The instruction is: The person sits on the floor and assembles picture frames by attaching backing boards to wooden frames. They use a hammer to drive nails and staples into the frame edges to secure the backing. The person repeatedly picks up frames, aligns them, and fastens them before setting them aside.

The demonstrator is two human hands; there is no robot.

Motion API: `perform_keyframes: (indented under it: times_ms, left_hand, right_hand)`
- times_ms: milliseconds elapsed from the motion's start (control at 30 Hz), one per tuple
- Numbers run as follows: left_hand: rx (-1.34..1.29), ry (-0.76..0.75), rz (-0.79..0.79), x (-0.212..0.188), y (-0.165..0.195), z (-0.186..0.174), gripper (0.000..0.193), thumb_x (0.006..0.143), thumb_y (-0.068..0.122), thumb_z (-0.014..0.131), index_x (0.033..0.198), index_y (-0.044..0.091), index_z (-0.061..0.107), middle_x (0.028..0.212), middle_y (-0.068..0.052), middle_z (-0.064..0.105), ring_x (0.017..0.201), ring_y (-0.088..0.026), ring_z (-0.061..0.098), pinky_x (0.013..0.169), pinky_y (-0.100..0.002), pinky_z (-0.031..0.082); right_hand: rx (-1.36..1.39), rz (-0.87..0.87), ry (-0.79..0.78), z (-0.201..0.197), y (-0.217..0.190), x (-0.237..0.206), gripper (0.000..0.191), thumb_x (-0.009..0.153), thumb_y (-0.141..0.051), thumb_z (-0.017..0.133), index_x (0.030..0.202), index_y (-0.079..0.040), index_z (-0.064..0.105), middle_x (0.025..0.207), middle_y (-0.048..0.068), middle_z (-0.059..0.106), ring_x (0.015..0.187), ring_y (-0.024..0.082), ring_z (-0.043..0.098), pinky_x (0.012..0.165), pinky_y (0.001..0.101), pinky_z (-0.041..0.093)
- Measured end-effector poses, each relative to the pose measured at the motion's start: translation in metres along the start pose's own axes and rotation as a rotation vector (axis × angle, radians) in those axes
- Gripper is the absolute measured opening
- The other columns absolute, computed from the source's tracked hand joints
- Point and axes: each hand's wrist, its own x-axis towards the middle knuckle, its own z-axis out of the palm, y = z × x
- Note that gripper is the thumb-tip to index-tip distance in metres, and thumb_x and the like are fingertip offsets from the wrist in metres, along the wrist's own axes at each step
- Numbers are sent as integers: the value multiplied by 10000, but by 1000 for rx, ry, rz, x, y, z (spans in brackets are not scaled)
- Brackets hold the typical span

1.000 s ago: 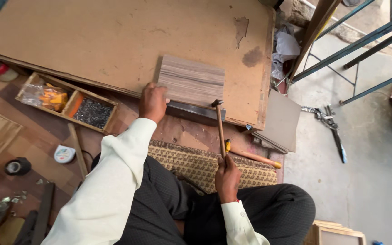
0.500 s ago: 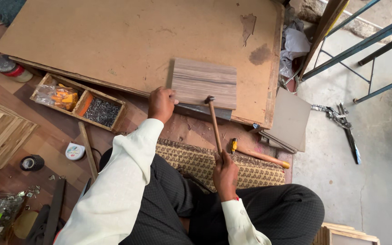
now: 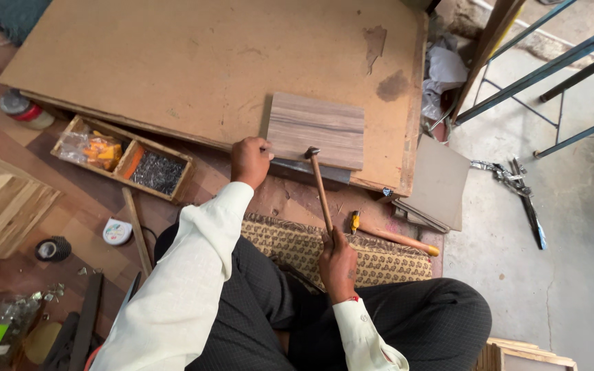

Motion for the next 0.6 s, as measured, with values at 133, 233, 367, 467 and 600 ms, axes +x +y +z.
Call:
perform_keyframes:
  times_ms: [133,233,367,467,600]
  left_hand:
    - [-62,-98,34,16,-16,-24,427,650,57,876,1062,42,766,1010,-159,767,888,-310,747,813,-393,574]
    - [75,-4,-180,25,-48,-80,302,809,126,849,1080,61,734,1013,-130,755,912,-283,725,819,-402,560]
    - [488,-103,-383,7,-96,-160,174,929,108,770,1097,66,794,1166,-185,749,1022,-350,728,930,-467,567]
    - [647,-315,-441,-12,-117,-174,295,856,59,769,1135,146,808,1239,-165,730,1110,-367,704,990,-475,551]
    - [716,-342,-492,-17,-122,-163,364,885,92,710,1205,248,789,1267,-181,707,1148,-408,675,1007,-480,534]
  right_hand:
    - [-20,-38,58,2,2,1,284,971,-176,613,1202,-38,704,846,269,725,740,427,723,615,501,549]
    - [16,-46,72,4,2,-1,284,971,-175,618,1197,-28,709,858,275,720,766,440,717,639,503,556]
    - [52,22,24,4,-2,-2,303,981,-184,598,1222,-24,687,863,267,721,748,403,749,661,475,584]
    - [44,35,18,3,-6,-2,304,979,-180,600,1218,-15,687,872,271,723,750,411,745,665,479,580]
    - [53,-37,59,0,-11,-2,304,974,-170,610,1207,8,688,867,281,722,760,418,742,664,480,581]
